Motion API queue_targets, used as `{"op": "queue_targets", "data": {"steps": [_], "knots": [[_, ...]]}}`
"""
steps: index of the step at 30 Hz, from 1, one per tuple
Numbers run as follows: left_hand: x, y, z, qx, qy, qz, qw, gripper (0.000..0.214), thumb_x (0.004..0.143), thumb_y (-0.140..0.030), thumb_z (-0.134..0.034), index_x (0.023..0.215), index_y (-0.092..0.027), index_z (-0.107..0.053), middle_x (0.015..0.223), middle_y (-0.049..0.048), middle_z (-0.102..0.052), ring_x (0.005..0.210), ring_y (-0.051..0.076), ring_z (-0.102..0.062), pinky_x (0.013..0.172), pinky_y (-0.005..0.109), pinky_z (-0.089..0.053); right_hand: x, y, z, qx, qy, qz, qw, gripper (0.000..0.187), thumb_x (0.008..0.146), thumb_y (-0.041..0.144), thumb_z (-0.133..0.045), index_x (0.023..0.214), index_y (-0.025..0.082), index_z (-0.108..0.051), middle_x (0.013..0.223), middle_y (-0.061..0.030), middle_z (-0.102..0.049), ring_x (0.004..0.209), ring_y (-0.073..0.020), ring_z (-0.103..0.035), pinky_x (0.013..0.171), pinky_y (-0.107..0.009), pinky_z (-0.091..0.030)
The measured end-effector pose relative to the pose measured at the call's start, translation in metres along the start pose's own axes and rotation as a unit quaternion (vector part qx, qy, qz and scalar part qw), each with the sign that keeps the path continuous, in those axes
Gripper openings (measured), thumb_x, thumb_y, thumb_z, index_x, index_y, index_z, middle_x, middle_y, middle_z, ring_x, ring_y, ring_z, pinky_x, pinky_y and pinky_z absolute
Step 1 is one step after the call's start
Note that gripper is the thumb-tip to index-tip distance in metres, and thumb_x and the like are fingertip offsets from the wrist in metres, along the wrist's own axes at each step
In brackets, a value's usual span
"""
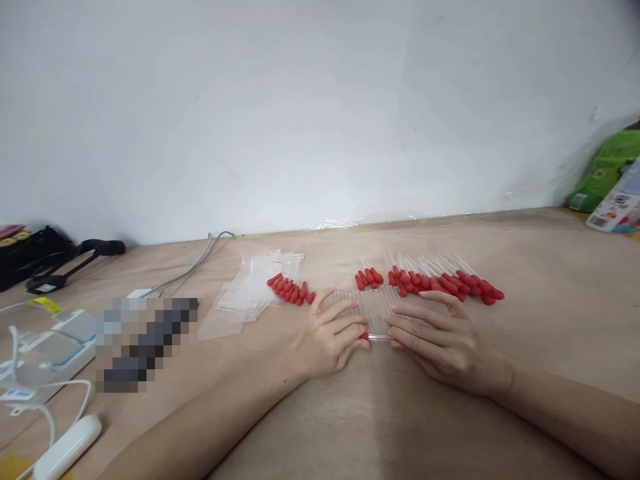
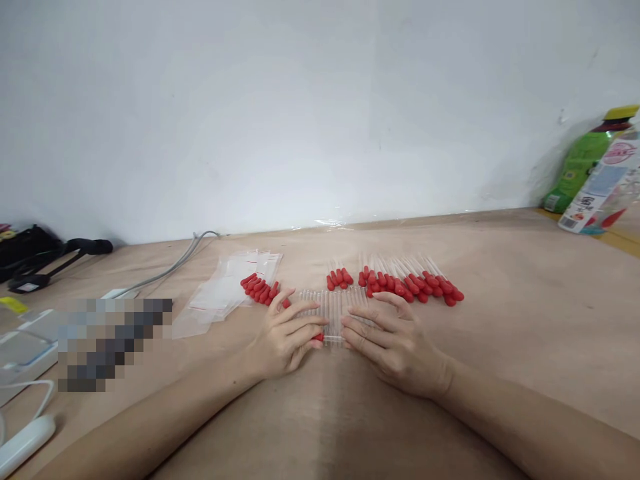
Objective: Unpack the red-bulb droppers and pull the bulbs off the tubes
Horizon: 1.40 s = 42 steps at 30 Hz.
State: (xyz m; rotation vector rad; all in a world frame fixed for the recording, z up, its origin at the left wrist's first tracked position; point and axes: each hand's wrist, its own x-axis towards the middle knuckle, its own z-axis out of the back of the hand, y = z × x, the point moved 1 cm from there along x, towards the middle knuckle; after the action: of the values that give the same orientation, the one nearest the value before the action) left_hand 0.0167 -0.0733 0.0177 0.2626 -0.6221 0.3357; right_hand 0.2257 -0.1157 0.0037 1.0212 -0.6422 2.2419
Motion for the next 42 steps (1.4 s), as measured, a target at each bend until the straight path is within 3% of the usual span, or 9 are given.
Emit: {"op": "queue_targets", "data": {"steps": [4,8,12,15,19,25,30,38,42], "knots": [[-0.001,0.001,0.007,0.037,-0.038,-0.043,0.998,0.014,0.084,-0.029,-0.052,0.078,-0.021,-0.061,0.091,-0.0022,-0.069,0.098,0.018,-0.057,0.100,0.044,-0.026,0.000,0.002,0.004,0.012,-0.007,0.002,1.000,0.017,0.081,0.017,-0.056,0.095,0.024,-0.061,0.094,0.0026,-0.069,0.092,-0.0147,-0.060,0.092,-0.039,-0.034],[-0.001,0.030,0.028,0.114,-0.045,-0.045,0.991,0.009,0.083,-0.026,-0.054,0.081,-0.023,-0.062,0.093,-0.0018,-0.067,0.089,0.016,-0.057,0.082,0.034,-0.040,0.000,-0.005,0.006,0.033,-0.039,-0.043,0.998,0.018,0.079,0.015,-0.056,0.094,0.024,-0.061,0.093,0.0017,-0.069,0.090,-0.0154,-0.060,0.084,-0.036,-0.037],[-0.002,0.084,0.061,0.107,-0.102,0.259,0.955,0.020,0.084,-0.028,-0.047,0.082,-0.020,-0.065,0.084,0.0058,-0.060,0.077,0.016,-0.053,0.067,0.030,-0.044,-0.003,-0.020,-0.005,0.003,-0.062,-0.159,0.985,0.012,0.078,0.022,-0.058,0.088,0.026,-0.064,0.069,0.0031,-0.065,0.069,-0.0131,-0.057,0.070,-0.032,-0.035],[-0.006,0.115,0.076,0.056,-0.016,0.388,0.920,0.025,0.080,-0.031,-0.047,0.088,-0.018,-0.067,0.073,0.0049,-0.056,0.075,0.018,-0.053,0.065,0.029,-0.044,-0.003,-0.025,-0.018,0.005,-0.038,-0.215,0.976,0.016,0.082,0.024,-0.053,0.092,0.025,-0.065,0.060,0.0025,-0.058,0.062,-0.0119,-0.051,0.065,-0.030,-0.031],[-0.020,0.133,0.072,-0.018,0.107,0.504,0.857,0.032,0.076,-0.034,-0.047,0.097,-0.016,-0.063,0.074,0.0033,-0.062,0.068,0.018,-0.058,0.063,0.028,-0.044,0.001,-0.023,-0.026,0.015,-0.005,-0.244,0.970,0.023,0.084,0.022,-0.045,0.098,0.021,-0.064,0.068,-0.0003,-0.060,0.068,-0.0133,-0.052,0.069,-0.031,-0.030],[-0.041,0.144,0.054,-0.043,0.114,0.507,0.853,0.040,0.071,-0.044,-0.052,0.097,-0.014,-0.059,0.076,0.0039,-0.065,0.067,0.016,-0.061,0.060,0.025,-0.046,0.010,-0.017,-0.024,-0.004,-0.028,-0.239,0.971,0.019,0.082,0.020,-0.048,0.091,0.018,-0.065,0.062,0.0004,-0.062,0.063,-0.0130,-0.051,0.070,-0.031,-0.029],[-0.037,0.146,0.060,0.011,0.081,0.492,0.867,0.037,0.075,-0.047,-0.048,0.090,-0.016,-0.061,0.083,0.0052,-0.064,0.067,0.017,-0.056,0.064,0.029,-0.043,0.014,-0.014,-0.028,-0.006,-0.046,-0.215,0.975,0.013,0.079,0.018,-0.051,0.081,0.020,-0.065,0.060,0.0027,-0.063,0.061,-0.0118,-0.050,0.072,-0.032,-0.027],[-0.006,0.104,0.049,0.070,0.012,0.338,0.938,0.021,0.078,-0.034,-0.049,0.080,-0.018,-0.063,0.082,0.0046,-0.062,0.084,0.020,-0.054,0.075,0.031,-0.042,0.014,-0.011,-0.036,-0.021,-0.023,-0.194,0.981,0.012,0.076,0.018,-0.053,0.066,0.020,-0.061,0.056,0.0032,-0.060,0.060,-0.0121,-0.044,0.069,-0.032,-0.025],[0.018,0.081,0.024,0.035,0.080,0.300,0.950,0.019,0.076,-0.033,-0.052,0.076,-0.019,-0.065,0.081,0.0050,-0.060,0.084,0.020,-0.054,0.079,0.034,-0.041,0.020,-0.006,-0.034,-0.015,0.027,-0.176,0.984,0.012,0.076,0.028,-0.056,0.071,0.021,-0.064,0.061,0.0009,-0.061,0.064,-0.0140,-0.044,0.069,-0.033,-0.024]]}}
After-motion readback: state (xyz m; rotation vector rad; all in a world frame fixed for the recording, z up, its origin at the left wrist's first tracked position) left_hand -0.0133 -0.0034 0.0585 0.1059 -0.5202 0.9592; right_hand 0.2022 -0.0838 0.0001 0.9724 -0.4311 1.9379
